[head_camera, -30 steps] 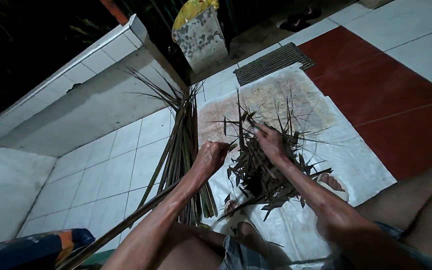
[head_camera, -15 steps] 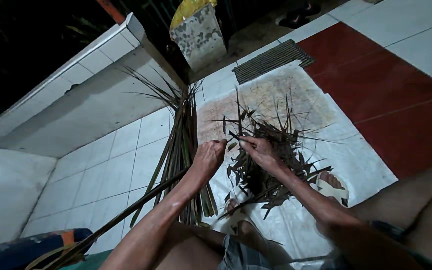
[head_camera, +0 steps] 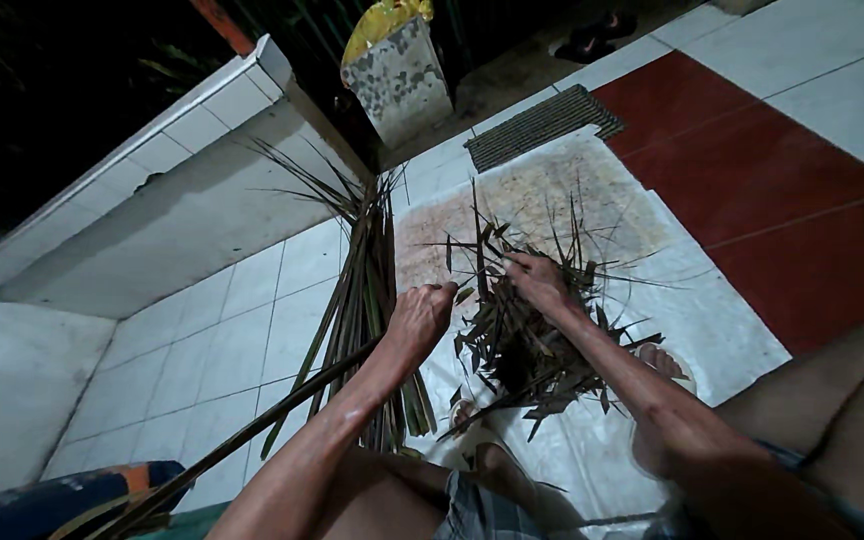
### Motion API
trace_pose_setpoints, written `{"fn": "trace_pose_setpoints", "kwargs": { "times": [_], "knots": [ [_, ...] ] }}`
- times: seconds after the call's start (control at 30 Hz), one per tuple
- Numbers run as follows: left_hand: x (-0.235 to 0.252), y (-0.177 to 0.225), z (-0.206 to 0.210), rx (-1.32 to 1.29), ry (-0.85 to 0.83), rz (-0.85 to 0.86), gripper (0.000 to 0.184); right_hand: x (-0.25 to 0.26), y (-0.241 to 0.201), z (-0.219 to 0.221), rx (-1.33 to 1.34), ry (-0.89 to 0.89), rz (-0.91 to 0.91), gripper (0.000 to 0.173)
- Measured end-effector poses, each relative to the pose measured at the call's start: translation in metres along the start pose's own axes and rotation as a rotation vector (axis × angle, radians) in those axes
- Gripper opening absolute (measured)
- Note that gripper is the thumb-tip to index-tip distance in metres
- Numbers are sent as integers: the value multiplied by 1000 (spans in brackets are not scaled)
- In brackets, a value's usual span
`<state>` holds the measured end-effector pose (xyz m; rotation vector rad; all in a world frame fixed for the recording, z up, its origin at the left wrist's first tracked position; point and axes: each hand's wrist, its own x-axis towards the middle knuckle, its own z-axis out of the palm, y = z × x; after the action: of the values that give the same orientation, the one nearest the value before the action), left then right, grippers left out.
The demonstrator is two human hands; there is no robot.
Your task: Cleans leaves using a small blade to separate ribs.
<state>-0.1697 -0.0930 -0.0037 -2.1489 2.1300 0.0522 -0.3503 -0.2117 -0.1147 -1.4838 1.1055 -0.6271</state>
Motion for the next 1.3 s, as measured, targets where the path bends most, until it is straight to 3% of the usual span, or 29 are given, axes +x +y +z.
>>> {"fn": "trace_pose_setpoints", "kwargs": {
  "times": [0.17,0.4,0.8,1.07,1.2,1.3],
  "knots": [
    [1,-10,-7,-146,-40,-50,23,5,22,-10,84,127,-19,40],
    [6,-26,-3,-602,-53,-107,26,-24,1,24,112,-93,-282,35],
    [0,-30,-7,-763,-94,-174,26,-15,-2,32,71,-22,-331,34],
    [-4,-32,-9,-763,-102,-157,26,16,3,16,145,-55,-231,37],
    [-4,-29,-9,-756,-111,-189,26,92,31,7,218,73,-44,40],
    [-5,-33,-10,-765,-98,-223,26,85,25,-7,311,174,-18,41]
  ]
}}
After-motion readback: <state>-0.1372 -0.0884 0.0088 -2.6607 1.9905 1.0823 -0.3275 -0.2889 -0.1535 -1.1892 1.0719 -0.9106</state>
